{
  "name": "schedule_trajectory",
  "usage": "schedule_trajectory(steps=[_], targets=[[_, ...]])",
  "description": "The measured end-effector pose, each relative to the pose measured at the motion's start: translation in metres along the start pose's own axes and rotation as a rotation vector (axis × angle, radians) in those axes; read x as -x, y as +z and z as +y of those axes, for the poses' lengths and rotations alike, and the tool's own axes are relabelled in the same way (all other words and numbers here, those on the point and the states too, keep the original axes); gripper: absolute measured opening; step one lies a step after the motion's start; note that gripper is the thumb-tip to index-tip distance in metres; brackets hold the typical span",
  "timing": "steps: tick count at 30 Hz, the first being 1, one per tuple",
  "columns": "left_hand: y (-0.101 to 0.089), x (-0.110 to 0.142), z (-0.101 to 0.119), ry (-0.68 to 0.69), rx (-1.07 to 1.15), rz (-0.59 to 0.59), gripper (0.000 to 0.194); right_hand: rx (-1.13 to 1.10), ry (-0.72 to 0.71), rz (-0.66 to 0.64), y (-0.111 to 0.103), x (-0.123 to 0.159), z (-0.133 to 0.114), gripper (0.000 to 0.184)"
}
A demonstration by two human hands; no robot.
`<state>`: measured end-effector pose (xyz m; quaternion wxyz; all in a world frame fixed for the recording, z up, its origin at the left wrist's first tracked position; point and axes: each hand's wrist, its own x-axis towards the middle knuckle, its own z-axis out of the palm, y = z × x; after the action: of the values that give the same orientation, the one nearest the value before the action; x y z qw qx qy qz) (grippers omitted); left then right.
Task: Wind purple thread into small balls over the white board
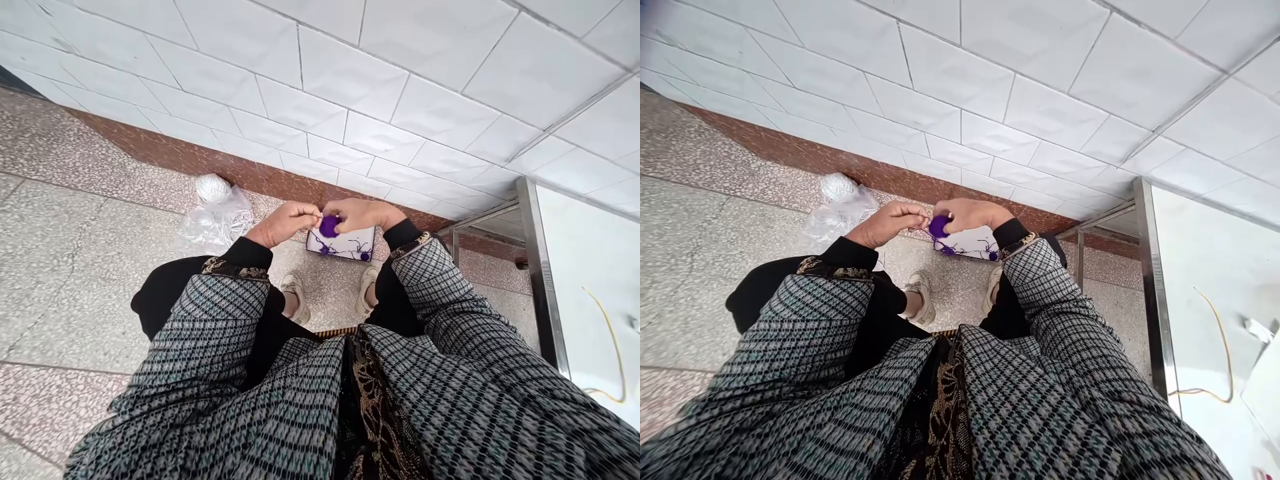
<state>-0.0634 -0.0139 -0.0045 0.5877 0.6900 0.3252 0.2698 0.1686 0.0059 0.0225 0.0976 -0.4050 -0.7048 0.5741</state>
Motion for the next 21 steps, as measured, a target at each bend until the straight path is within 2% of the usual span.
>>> schedule_trajectory(steps=[1, 2, 3, 4, 6, 9, 10, 12, 15, 18, 21], targets=[[-0.001, 0.000, -0.001, 0.006, 0.003, 0.007, 0.021, -0.052, -0.046, -0.119, -0.002, 0.006, -0.001, 0.038], [-0.002, 0.000, -0.001, 0.015, 0.015, 0.005, 0.022, -0.162, -0.109, -0.180, -0.003, 0.011, -0.002, 0.043], [-0.002, -0.001, -0.002, 0.025, 0.036, 0.001, 0.023, -0.302, -0.176, -0.177, -0.004, 0.015, -0.004, 0.049], [-0.001, -0.001, -0.003, 0.032, 0.065, -0.005, 0.024, -0.441, -0.244, -0.117, -0.005, 0.017, -0.004, 0.057], [0.002, -0.003, -0.004, 0.029, 0.120, -0.027, 0.026, -0.649, -0.339, 0.099, -0.003, 0.014, -0.005, 0.067], [0.007, -0.004, -0.005, 0.010, 0.155, -0.128, 0.027, -0.786, -0.331, 0.369, 0.002, 0.002, -0.003, 0.065], [0.009, -0.004, -0.005, 0.011, 0.163, -0.174, 0.027, -0.800, -0.305, 0.405, 0.004, -0.003, -0.002, 0.061], [0.010, -0.003, -0.005, 0.025, 0.205, -0.226, 0.028, -0.807, -0.240, 0.392, 0.007, -0.009, 0.001, 0.054], [0.010, -0.003, -0.008, 0.041, 0.299, -0.212, 0.030, -0.826, -0.178, 0.328, 0.006, -0.009, 0.003, 0.053], [0.009, -0.003, -0.014, -0.004, 0.356, -0.226, 0.030, -0.851, -0.247, 0.410, -0.003, 0.003, 0.000, 0.056], [0.009, -0.004, -0.024, -0.096, 0.383, -0.254, 0.031, -0.824, -0.364, 0.570, -0.026, 0.025, -0.006, 0.053]])
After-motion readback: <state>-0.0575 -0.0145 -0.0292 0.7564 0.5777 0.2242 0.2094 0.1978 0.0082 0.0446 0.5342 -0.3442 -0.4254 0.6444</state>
